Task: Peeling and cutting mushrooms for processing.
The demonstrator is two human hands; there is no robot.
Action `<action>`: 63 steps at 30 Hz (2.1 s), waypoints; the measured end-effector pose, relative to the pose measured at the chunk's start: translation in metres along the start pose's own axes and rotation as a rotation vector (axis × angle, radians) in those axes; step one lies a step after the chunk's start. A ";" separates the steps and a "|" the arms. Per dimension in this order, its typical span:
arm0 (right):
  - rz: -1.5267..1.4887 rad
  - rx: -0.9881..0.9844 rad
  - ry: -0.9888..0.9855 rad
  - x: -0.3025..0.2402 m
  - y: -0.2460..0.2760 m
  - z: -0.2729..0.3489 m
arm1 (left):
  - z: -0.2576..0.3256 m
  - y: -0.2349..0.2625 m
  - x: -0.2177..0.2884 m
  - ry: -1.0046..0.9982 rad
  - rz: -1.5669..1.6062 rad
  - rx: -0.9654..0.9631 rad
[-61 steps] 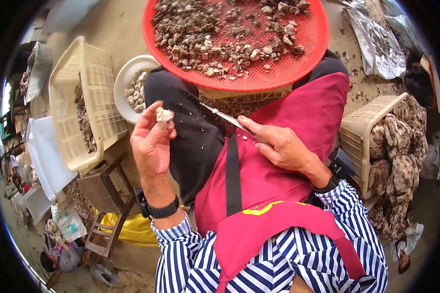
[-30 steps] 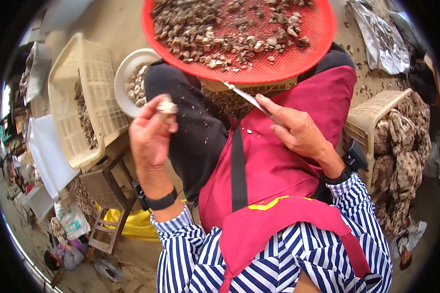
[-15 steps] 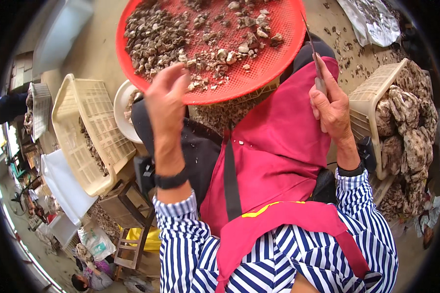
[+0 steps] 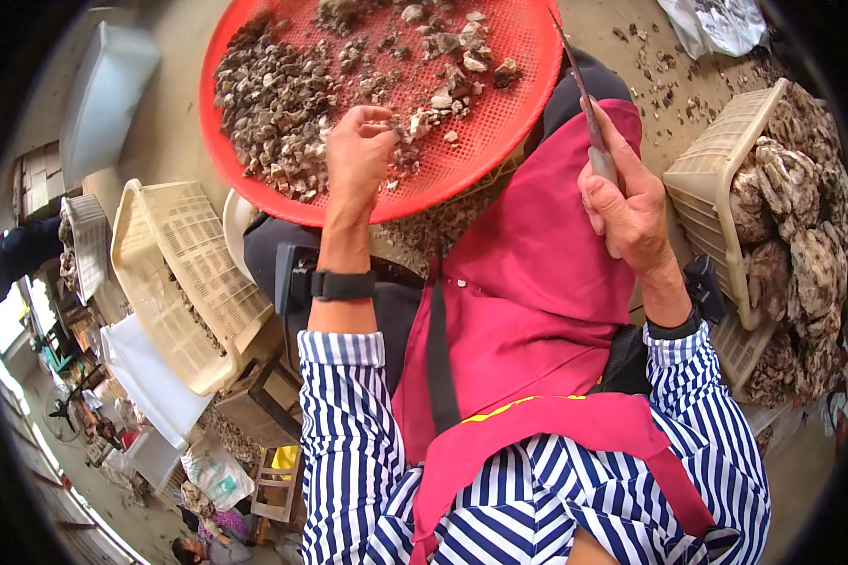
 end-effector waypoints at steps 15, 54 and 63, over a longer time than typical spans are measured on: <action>0.138 -0.083 -0.020 0.001 -0.014 -0.003 | 0.075 -0.003 0.025 -0.077 1.044 -0.287; -0.380 -0.229 -0.219 0.004 -0.106 0.009 | 0.148 -0.033 0.010 0.039 1.015 -0.261; -0.155 -0.199 -0.066 -0.003 -0.105 0.005 | 0.149 -0.023 0.014 -0.015 1.066 -0.232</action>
Point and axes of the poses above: each hand's wrist, its own z-axis away from the middle knuckle, its own y-axis out of the back of the hand, x = y × z, the point moved 10 cm from there along -z, towards the middle knuckle
